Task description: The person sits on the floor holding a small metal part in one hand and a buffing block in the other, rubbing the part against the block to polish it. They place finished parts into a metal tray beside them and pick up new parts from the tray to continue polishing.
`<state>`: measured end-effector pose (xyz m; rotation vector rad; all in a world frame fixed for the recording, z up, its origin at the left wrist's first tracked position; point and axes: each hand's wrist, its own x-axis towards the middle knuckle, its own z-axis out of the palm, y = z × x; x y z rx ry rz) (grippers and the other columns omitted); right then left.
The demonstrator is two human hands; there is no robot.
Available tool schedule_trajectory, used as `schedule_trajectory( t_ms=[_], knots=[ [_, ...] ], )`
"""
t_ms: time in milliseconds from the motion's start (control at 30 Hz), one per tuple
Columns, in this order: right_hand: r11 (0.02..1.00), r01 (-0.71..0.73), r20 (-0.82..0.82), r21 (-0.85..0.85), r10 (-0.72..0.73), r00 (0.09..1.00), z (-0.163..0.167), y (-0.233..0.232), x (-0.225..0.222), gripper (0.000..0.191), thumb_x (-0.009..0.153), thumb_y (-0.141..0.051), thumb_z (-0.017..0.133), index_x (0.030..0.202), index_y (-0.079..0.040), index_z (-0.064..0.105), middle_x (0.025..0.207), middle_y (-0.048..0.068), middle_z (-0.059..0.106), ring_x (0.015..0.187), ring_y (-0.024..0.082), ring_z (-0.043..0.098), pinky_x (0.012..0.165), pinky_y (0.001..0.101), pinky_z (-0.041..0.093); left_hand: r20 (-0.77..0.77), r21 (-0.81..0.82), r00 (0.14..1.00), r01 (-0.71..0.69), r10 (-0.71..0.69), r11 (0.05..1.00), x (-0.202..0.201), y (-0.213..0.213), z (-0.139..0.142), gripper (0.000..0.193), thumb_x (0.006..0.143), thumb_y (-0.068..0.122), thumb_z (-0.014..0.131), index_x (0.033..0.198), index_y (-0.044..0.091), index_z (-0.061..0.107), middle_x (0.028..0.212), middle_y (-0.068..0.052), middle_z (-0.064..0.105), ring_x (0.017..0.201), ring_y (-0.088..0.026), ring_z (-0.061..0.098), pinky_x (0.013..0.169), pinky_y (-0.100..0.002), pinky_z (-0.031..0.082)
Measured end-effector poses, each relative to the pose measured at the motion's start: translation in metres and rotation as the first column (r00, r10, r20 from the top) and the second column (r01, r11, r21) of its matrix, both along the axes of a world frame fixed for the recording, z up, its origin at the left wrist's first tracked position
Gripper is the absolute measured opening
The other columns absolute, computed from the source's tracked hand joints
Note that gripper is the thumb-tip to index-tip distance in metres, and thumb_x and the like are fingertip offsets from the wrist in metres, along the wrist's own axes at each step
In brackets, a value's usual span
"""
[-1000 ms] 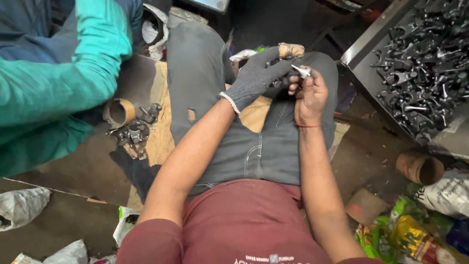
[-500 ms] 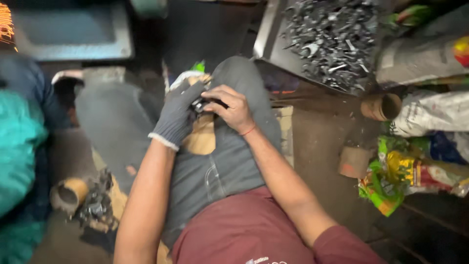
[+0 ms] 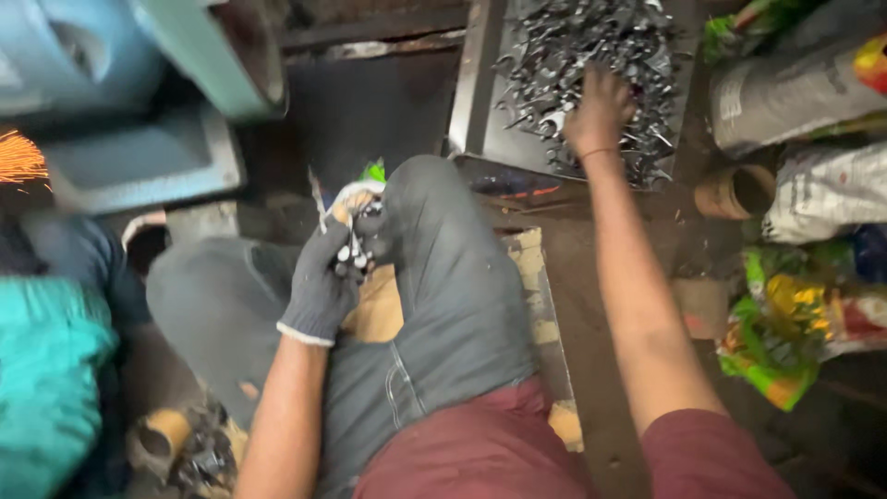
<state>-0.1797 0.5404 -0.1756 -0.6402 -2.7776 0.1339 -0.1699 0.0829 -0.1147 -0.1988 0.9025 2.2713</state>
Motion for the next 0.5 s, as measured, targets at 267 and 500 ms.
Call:
schedule_trajectory(
  t_ms=[267,500],
  knots=[
    [0.996,-0.022,-0.087,-0.089,0.014,0.996,-0.021,-0.008,0.015,0.058,0.08,-0.007,0.068,0.137,-0.004,0.059,0.145,0.02,0.051,0.131,0.044,0.045,0.111,0.0531,0.041,0.071,-0.08,0.992,0.109,-0.103,0.991,-0.023,0.088,-0.003,0.035,0.104,0.023,0.059,0.135,0.005,0.059,0.091,-0.003,0.067,0.07,-0.013,0.065,0.057,-0.026,0.049],
    [0.956,-0.204,-0.256,-0.209,0.148,0.955,-0.001,0.005,0.036,0.041,0.088,-0.004,0.067,0.129,-0.004,0.065,0.138,0.016,0.061,0.129,0.041,0.051,0.113,0.0478,0.042,-0.222,-0.592,0.903,0.175,-0.368,0.786,-0.084,0.234,0.022,0.046,0.102,0.035,0.061,0.138,0.007,0.055,0.085,-0.005,0.062,0.071,-0.014,0.055,0.062,-0.03,0.044]
  ],
)
